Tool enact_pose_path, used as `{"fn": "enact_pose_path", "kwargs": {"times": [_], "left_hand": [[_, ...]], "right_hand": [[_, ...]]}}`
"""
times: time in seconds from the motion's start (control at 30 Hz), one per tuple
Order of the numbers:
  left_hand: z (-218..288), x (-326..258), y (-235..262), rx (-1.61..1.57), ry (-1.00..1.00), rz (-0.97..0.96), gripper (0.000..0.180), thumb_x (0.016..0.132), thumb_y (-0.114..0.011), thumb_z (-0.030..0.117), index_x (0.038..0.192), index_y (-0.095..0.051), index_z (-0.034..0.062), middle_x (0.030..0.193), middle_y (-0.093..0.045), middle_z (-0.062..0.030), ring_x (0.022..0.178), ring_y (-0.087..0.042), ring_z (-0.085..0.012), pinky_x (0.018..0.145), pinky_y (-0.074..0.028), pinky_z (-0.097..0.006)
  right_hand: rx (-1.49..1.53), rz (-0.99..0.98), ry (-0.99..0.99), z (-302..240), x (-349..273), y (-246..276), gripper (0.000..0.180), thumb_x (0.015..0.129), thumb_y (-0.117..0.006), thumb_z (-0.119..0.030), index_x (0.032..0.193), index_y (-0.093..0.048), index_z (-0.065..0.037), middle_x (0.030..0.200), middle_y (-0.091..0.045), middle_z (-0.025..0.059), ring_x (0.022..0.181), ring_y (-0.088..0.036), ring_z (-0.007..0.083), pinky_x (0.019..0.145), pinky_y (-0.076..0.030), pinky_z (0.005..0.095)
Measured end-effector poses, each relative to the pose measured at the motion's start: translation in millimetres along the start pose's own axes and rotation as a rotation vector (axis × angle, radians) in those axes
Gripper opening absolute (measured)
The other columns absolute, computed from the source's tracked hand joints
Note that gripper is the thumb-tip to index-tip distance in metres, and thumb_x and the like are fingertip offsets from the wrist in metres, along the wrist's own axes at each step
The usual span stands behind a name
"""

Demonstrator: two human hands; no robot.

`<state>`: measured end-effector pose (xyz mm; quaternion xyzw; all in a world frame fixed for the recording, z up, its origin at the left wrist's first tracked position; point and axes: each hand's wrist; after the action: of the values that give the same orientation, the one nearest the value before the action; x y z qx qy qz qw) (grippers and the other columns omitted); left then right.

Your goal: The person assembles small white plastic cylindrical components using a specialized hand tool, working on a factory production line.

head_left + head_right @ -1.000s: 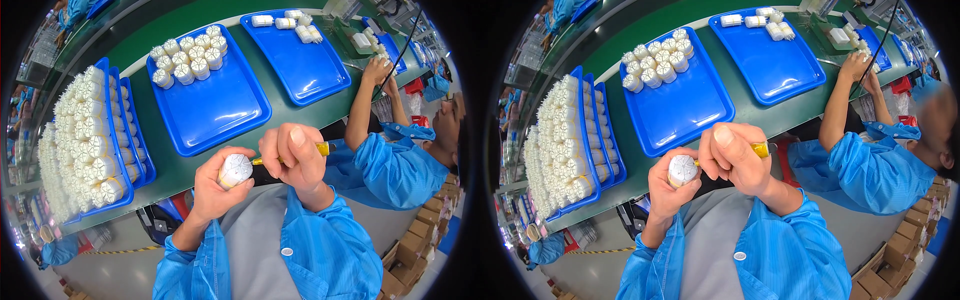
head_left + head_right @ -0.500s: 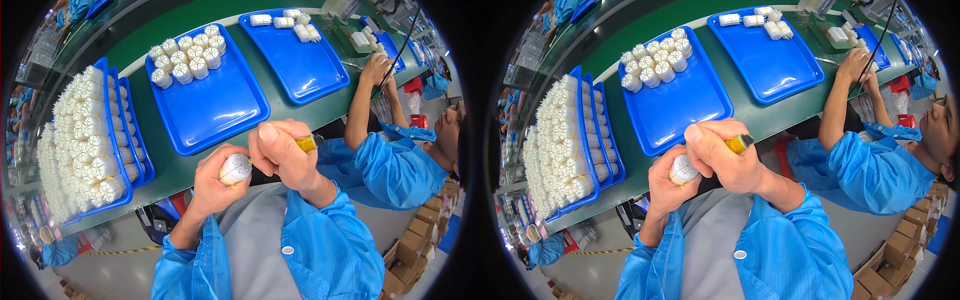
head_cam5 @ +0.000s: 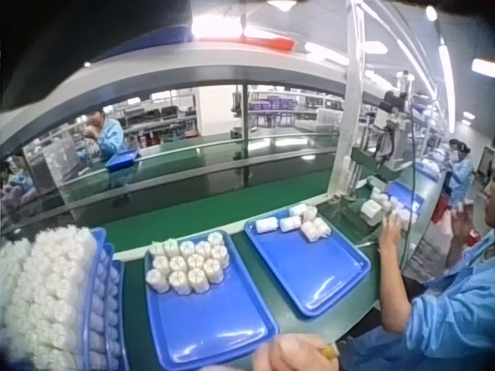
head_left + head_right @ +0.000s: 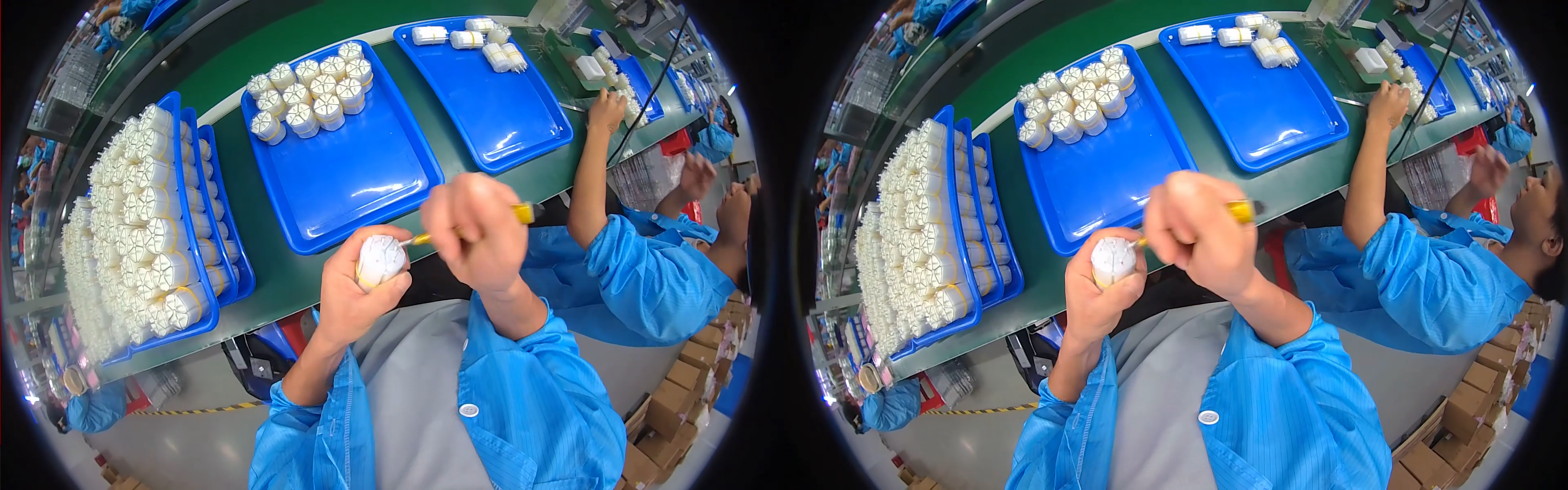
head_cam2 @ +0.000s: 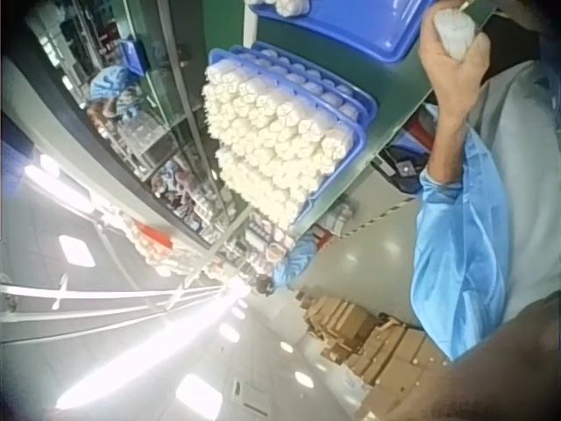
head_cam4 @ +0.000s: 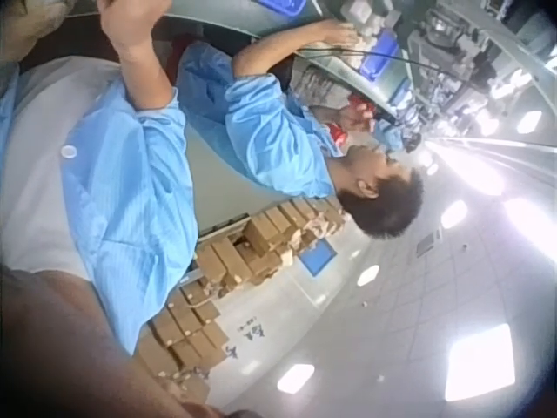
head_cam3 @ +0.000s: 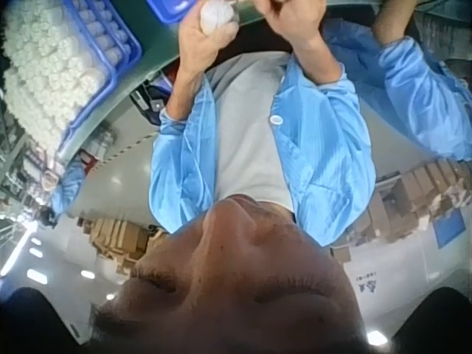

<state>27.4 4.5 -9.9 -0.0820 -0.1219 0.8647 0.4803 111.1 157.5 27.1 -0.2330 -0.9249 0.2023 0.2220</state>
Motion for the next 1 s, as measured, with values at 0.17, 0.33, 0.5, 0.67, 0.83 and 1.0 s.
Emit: {"fn": "enact_pose_path", "kwargs": {"times": [0.17,0.33,0.5,0.67,0.83,1.0], "left_hand": [[14.2,-0.2,-5.3,-0.428,0.125,-0.03,0.042,0.083,-0.067,0.007,0.122,-0.053,-0.0019,0.088,-0.058,-0.0062,0.064,-0.053,-0.0087,0.052,-0.043,-0.023],[16.7,-0.5,-7.7,-0.544,0.175,0.014,0.046,0.089,-0.064,0.015,0.128,-0.046,-0.0006,0.092,-0.058,-0.0089,0.061,-0.053,-0.0105,0.047,-0.04,-0.023],[17.0,-1.4,-9.4,-0.553,0.158,0.032,0.046,0.089,-0.063,0.015,0.128,-0.043,0.001,0.094,-0.058,-0.0102,0.063,-0.054,-0.0117,0.048,-0.04,-0.024],[14.8,-3.3,-7.9,-0.53,0.124,0.023,0.044,0.09,-0.063,0.018,0.125,-0.045,0.0012,0.096,-0.058,-0.0114,0.068,-0.056,-0.0136,0.05,-0.042,-0.024],[15.5,-5.4,-6.9,-0.546,0.108,-0.038,0.046,0.091,-0.061,0.025,0.127,-0.047,-0.0012,0.1,-0.059,-0.0118,0.077,-0.058,-0.0151,0.055,-0.045,-0.025],[16.2,-5.6,-5.3,-0.547,0.105,-0.074,0.048,0.093,-0.058,0.028,0.128,-0.048,-0.0028,0.101,-0.059,-0.0115,0.077,-0.058,-0.0152,0.056,-0.045,-0.025]], "right_hand": [[0.184,0.218,0.031,-1.3,-3.7,12.0,0.043,0.103,-0.03,-0.026,0.064,-0.036,-0.011,0.05,-0.044,0.0085,0.042,-0.03,0.012,0.046,-0.031,0.0266],[0.211,0.218,0.013,3.0,-11.9,15.3,0.044,0.104,-0.027,-0.026,0.063,-0.036,-0.011,0.05,-0.045,0.0099,0.042,-0.031,0.0129,0.047,-0.032,0.0273],[0.211,0.225,0.003,7.7,-16.0,15.0,0.044,0.104,-0.027,-0.026,0.064,-0.036,-0.011,0.05,-0.046,0.01,0.041,-0.03,0.0124,0.048,-0.033,0.0276],[0.204,0.215,0.011,7.6,-16.9,14.9,0.044,0.104,-0.026,-0.026,0.064,-0.036,-0.011,0.05,-0.047,0.0098,0.041,-0.031,0.0121,0.048,-0.033,0.0271],[0.199,0.214,0.005,6.1,-18.0,13.9,0.044,0.104,-0.026,-0.025,0.064,-0.037,-0.011,0.05,-0.046,0.0098,0.041,-0.031,0.012,0.049,-0.033,0.0271],[0.194,0.217,0.019,6.1,-18.3,14.3,0.044,0.104,-0.026,-0.025,0.064,-0.037,-0.011,0.05,-0.046,0.0097,0.042,-0.031,0.012,0.049,-0.033,0.0271]]}}
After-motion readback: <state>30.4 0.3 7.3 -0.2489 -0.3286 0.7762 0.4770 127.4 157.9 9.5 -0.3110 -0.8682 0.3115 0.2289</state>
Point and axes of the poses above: each hand's wrist, its own x-axis towards the middle knuckle, its own y-axis out of the back of the hand, z = x × y
